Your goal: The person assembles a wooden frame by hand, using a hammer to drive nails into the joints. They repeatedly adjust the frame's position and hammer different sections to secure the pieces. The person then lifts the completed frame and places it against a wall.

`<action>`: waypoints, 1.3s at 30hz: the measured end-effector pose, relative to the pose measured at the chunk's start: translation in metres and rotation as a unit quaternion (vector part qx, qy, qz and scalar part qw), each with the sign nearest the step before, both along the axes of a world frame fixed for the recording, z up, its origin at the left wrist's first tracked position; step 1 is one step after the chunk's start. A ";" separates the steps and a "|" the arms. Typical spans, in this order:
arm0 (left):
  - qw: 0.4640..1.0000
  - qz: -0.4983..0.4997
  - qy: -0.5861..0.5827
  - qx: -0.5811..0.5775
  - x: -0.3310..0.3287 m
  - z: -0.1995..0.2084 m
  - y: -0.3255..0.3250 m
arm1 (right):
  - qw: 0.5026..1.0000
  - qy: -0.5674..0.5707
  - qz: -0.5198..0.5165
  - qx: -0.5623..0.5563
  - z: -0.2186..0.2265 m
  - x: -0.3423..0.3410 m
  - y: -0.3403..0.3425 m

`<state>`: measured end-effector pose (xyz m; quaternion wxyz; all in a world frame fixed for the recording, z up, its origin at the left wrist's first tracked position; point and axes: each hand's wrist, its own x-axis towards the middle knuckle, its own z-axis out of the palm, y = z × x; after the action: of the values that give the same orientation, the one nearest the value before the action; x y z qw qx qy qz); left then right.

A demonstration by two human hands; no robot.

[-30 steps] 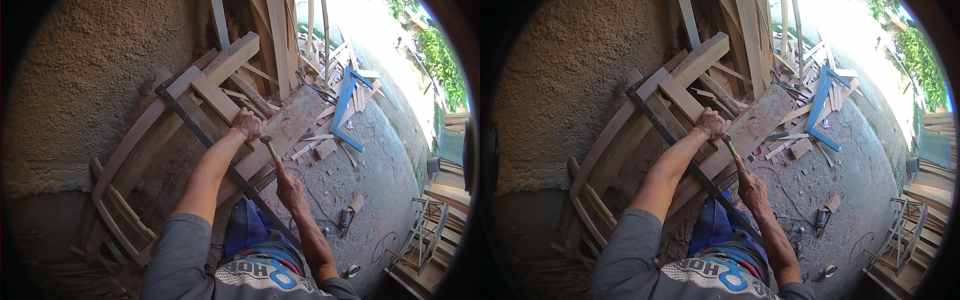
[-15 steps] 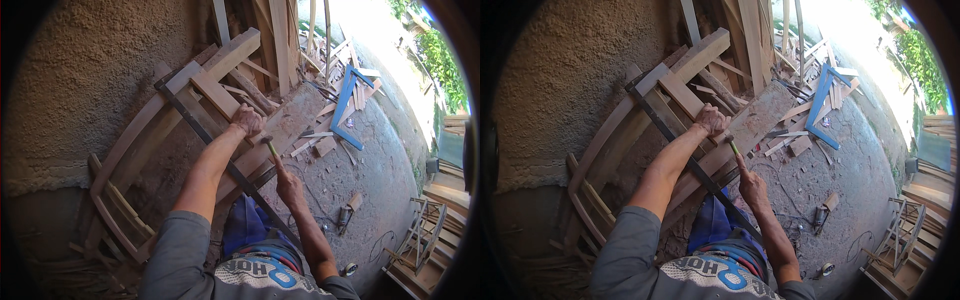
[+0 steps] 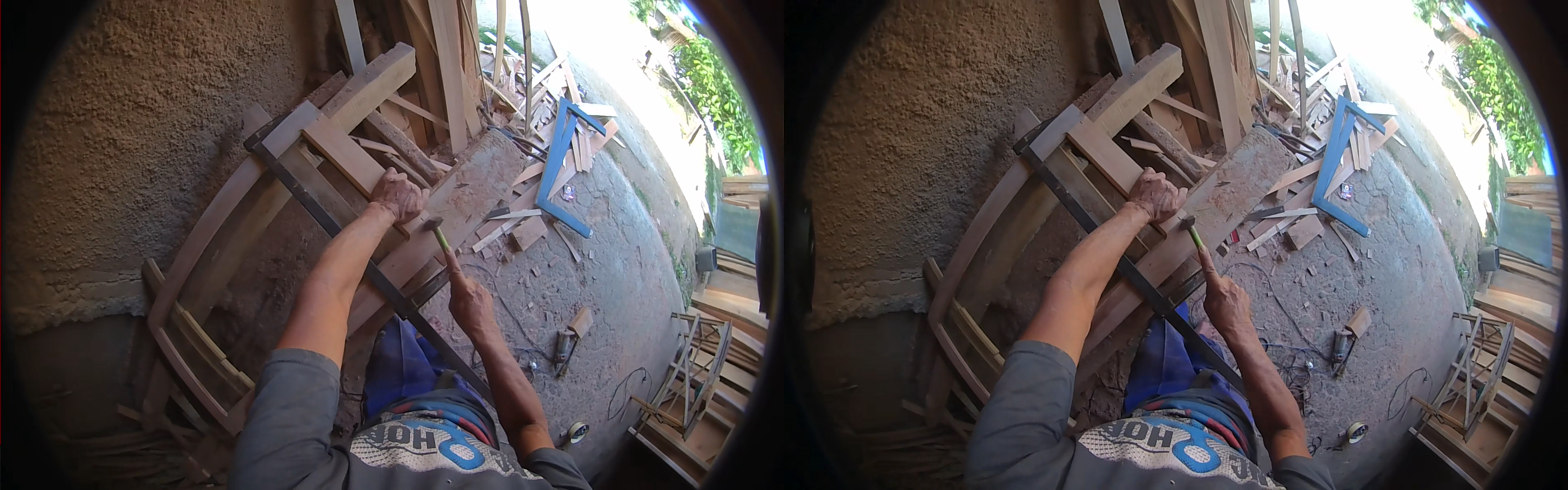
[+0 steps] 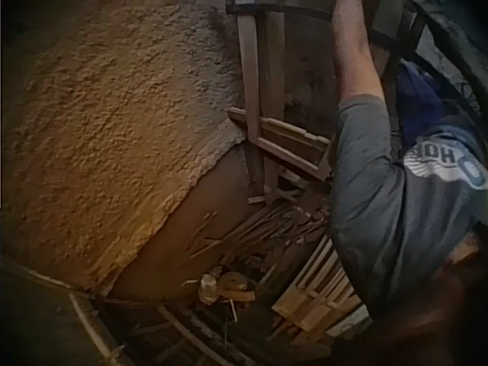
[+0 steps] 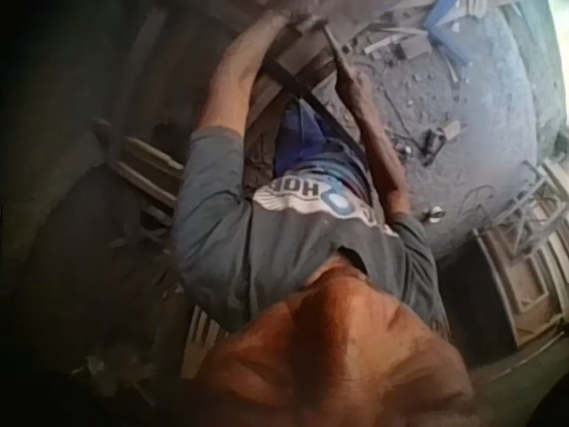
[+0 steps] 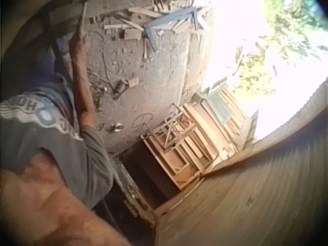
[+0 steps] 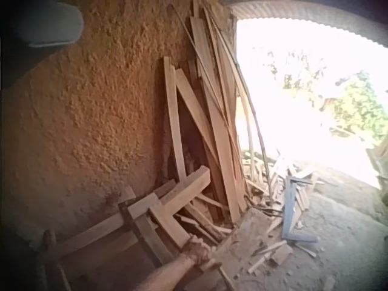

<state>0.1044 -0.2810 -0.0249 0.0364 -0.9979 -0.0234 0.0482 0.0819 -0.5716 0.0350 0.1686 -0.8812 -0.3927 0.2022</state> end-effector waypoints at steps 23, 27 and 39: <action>0.967 0.066 -0.129 -0.209 0.109 -0.029 -0.061 | 0.885 0.193 -0.336 0.259 -0.008 -0.028 -0.111; 0.987 0.035 -0.123 -0.099 0.117 -0.038 -0.069 | 0.887 0.163 -0.334 0.274 -0.014 -0.025 -0.115; 0.460 0.311 -0.087 -0.827 0.065 0.024 -0.046 | 0.847 0.266 -0.380 0.261 -0.019 -0.019 -0.115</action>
<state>0.1696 -0.3268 -0.0007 -0.8258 -0.4857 -0.2844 -0.0340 0.0624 -0.6865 0.0160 0.5540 -0.7976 -0.0053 0.2386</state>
